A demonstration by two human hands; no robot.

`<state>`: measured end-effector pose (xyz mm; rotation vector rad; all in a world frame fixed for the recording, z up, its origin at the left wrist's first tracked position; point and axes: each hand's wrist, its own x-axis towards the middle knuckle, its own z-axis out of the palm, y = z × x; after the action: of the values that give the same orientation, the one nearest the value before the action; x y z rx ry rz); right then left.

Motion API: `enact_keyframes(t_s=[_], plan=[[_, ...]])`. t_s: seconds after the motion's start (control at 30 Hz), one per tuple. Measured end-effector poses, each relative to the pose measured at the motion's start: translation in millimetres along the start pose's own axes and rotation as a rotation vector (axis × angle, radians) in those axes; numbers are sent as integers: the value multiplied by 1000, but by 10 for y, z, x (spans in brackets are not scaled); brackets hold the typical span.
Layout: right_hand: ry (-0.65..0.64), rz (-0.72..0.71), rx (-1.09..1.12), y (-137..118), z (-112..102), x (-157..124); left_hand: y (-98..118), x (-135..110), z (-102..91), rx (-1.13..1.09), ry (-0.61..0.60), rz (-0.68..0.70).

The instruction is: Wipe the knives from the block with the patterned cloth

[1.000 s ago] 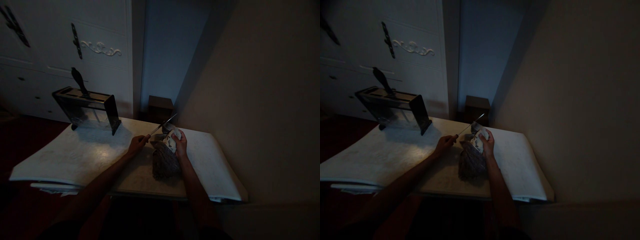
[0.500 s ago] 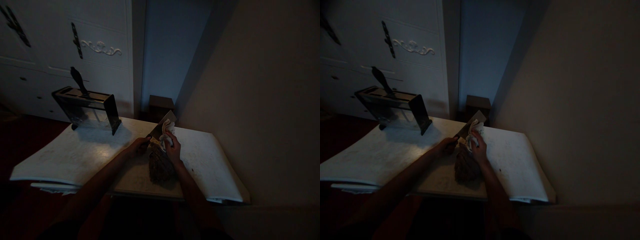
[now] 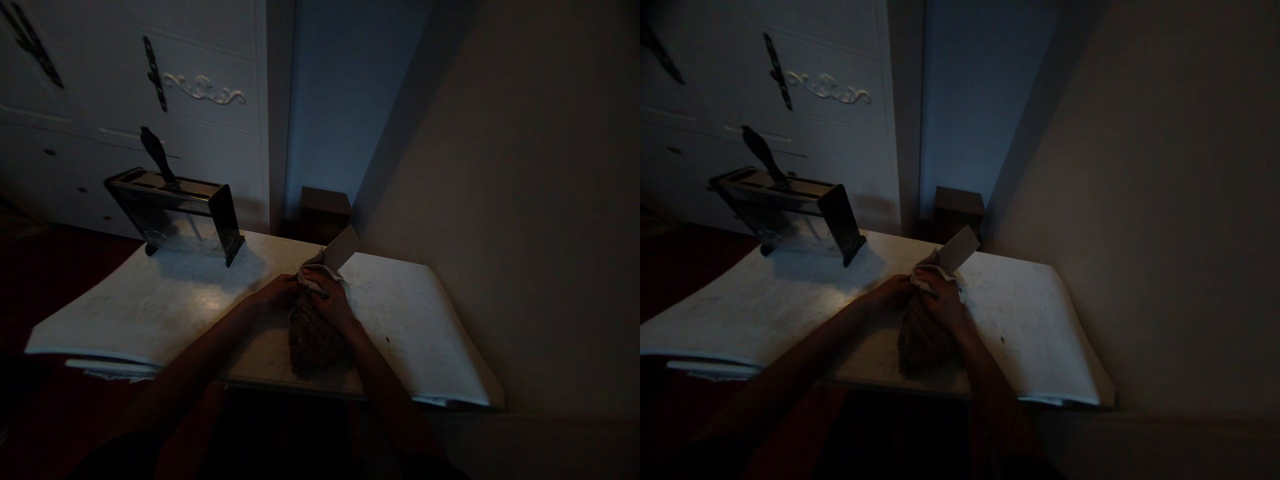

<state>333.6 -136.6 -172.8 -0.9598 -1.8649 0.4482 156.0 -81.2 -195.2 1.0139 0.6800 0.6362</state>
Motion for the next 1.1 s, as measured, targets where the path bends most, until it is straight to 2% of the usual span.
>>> enact_keyframes(t_s=[0.13,0.3,0.53,0.63,0.77,0.83,0.9,1.0,1.1], plan=[[67,46,42,-11,-7,20,19,-11,2,61,-7,-37],[122,131,-6,-9,-14,15,83,-40,37,48,28,-55],[66,242,-85,54,-7,13,121,-38,1,-87,27,-85],[158,224,-61,60,-12,2,141,-21,-26,-166,-9,-124],[291,203,-18,43,-30,-30,150,-7,-41,-156,-29,-145],[294,196,9,31,-33,-46,133,-4,-13,-84,-1,-114],[265,174,30,22,-28,-60,101,-2,45,60,83,-26],[254,146,29,18,-10,-75,47,-11,152,411,241,182],[351,146,17,29,0,-81,12,-40,221,834,385,317]])
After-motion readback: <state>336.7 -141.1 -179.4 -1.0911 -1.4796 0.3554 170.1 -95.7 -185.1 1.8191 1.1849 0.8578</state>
